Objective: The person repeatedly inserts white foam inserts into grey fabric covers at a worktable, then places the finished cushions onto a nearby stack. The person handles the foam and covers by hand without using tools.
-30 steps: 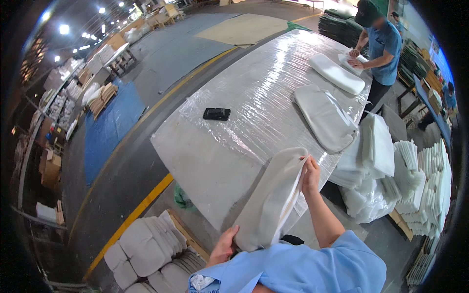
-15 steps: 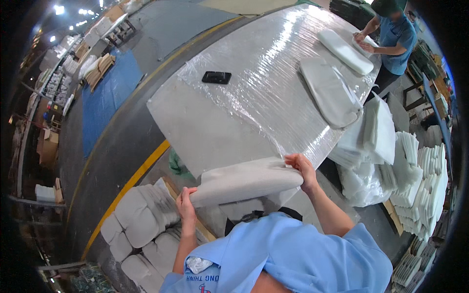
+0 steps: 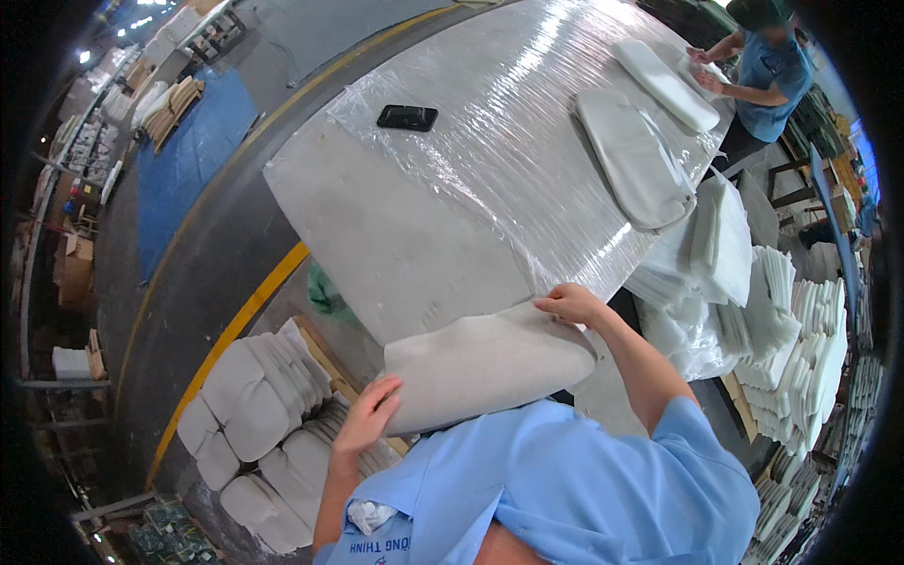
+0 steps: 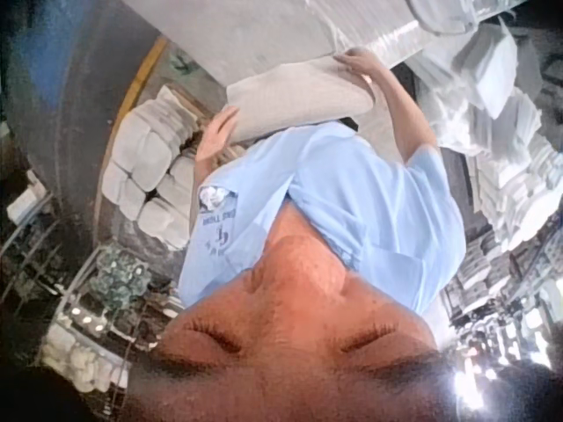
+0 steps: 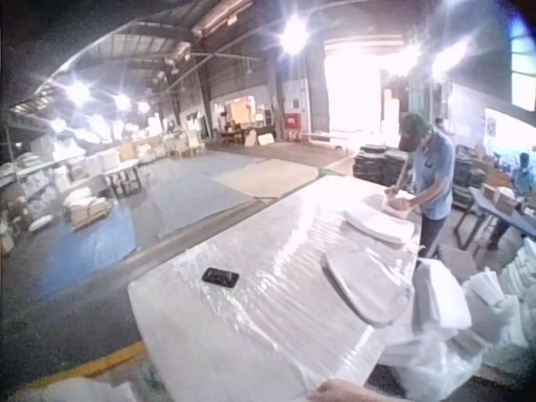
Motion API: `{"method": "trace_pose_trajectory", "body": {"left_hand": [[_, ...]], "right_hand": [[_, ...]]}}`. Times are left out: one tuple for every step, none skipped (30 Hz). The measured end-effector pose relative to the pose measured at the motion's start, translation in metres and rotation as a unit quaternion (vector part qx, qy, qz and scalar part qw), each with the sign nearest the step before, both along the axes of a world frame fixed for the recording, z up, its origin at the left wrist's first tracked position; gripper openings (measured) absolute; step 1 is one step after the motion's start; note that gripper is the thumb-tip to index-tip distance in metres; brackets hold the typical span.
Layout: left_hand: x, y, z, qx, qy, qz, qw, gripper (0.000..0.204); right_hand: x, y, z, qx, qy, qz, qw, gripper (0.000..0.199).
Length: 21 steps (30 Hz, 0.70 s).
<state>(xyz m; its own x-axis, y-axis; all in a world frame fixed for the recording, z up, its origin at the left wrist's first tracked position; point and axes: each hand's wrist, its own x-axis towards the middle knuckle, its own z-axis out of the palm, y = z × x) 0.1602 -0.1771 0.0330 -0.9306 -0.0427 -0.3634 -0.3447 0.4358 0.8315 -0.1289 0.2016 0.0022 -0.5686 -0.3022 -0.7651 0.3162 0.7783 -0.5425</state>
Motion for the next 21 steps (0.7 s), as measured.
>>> {"method": "trace_pose_trajectory", "body": {"left_hand": [[-0.012,-0.003,0.002,-0.031,-0.014,-0.057,0.998,0.042],[-0.029,0.0,0.007,-0.042,-0.055,-0.067,0.995,0.047],[-0.051,0.008,0.015,-0.051,-0.093,-0.08,0.991,0.053],[-0.071,0.015,0.02,-0.062,-0.13,-0.095,0.985,0.059],[-0.079,0.015,0.004,-0.14,-0.081,-0.108,0.981,0.065],[-0.083,0.016,-0.013,-0.217,-0.037,-0.117,0.968,0.072],[-0.1,0.022,-0.018,-0.212,-0.029,-0.115,0.97,0.077],[-0.119,0.026,-0.02,-0.21,-0.021,-0.111,0.971,0.082],[-0.134,0.029,-0.026,-0.183,-0.022,-0.11,0.977,0.08],[-0.145,0.031,-0.036,-0.158,-0.023,-0.105,0.982,0.077],[-0.154,0.03,-0.045,-0.132,-0.025,-0.101,0.986,0.075],[-0.164,0.028,-0.05,-0.11,-0.08,-0.114,0.984,0.071],[-0.172,0.022,-0.054,-0.089,-0.135,-0.126,0.979,0.067],[-0.179,0.025,-0.057,-0.063,-0.19,-0.146,0.969,0.064],[-0.18,0.027,-0.06,-0.072,-0.188,-0.144,0.969,0.059],[-0.179,0.028,-0.061,-0.081,-0.185,-0.14,0.969,0.054],[-0.183,0.033,-0.059,-0.089,-0.179,-0.145,0.969,0.05],[-0.179,0.04,-0.061,-0.136,-0.154,-0.127,0.971,0.047],[-0.173,0.052,-0.063,-0.182,-0.127,-0.107,0.969,0.044],[-0.167,0.06,-0.065,-0.229,-0.102,-0.082,0.965,0.042],[-0.164,0.064,-0.065,-0.247,-0.084,-0.074,0.963,0.04]], "right_hand": [[-0.009,-0.012,0.006,0.044,-0.008,0.082,0.996,0.051],[-0.012,-0.018,0.009,0.09,-0.016,0.164,0.982,0.05],[-0.01,-0.017,0.007,0.063,0.003,0.149,0.987,0.049],[-0.01,-0.017,0.001,0.035,0.025,0.133,0.99,0.047],[-0.01,-0.023,-0.001,-0.001,0.046,0.128,0.991,0.046],[-0.008,-0.027,-0.002,-0.038,0.07,0.088,0.993,0.043],[-0.004,-0.023,-0.004,-0.068,0.093,0.039,0.993,0.04],[-0.001,-0.02,-0.004,-0.1,0.117,-0.009,0.988,0.036],[-0.004,-0.016,0.001,-0.133,0.023,-0.058,0.989,0.035],[-0.004,-0.018,0.003,-0.138,0.011,-0.083,0.987,0.035],[-0.002,-0.018,0.003,-0.141,-0.002,-0.111,0.984,0.035],[0.001,-0.018,0.004,-0.144,-0.016,-0.14,0.98,0.034],[0.002,-0.023,0.004,-0.13,0.025,-0.127,0.983,0.035],[0.006,-0.026,0.0,-0.111,0.065,-0.124,0.984,0.035],[0.009,-0.03,-0.002,-0.093,0.104,-0.117,0.983,0.035],[0.008,-0.035,-0.006,-0.081,0.121,-0.109,0.983,0.034],[0.006,-0.034,-0.019,-0.065,0.142,-0.109,0.982,0.033],[0.004,-0.037,-0.027,-0.052,0.157,-0.103,0.981,0.032],[0.002,-0.037,-0.032,-0.03,0.151,-0.102,0.983,0.031],[-0.001,-0.042,-0.034,-0.009,0.144,-0.095,0.985,0.031],[-0.003,-0.046,-0.034,0.012,0.137,-0.088,0.987,0.031]]}}
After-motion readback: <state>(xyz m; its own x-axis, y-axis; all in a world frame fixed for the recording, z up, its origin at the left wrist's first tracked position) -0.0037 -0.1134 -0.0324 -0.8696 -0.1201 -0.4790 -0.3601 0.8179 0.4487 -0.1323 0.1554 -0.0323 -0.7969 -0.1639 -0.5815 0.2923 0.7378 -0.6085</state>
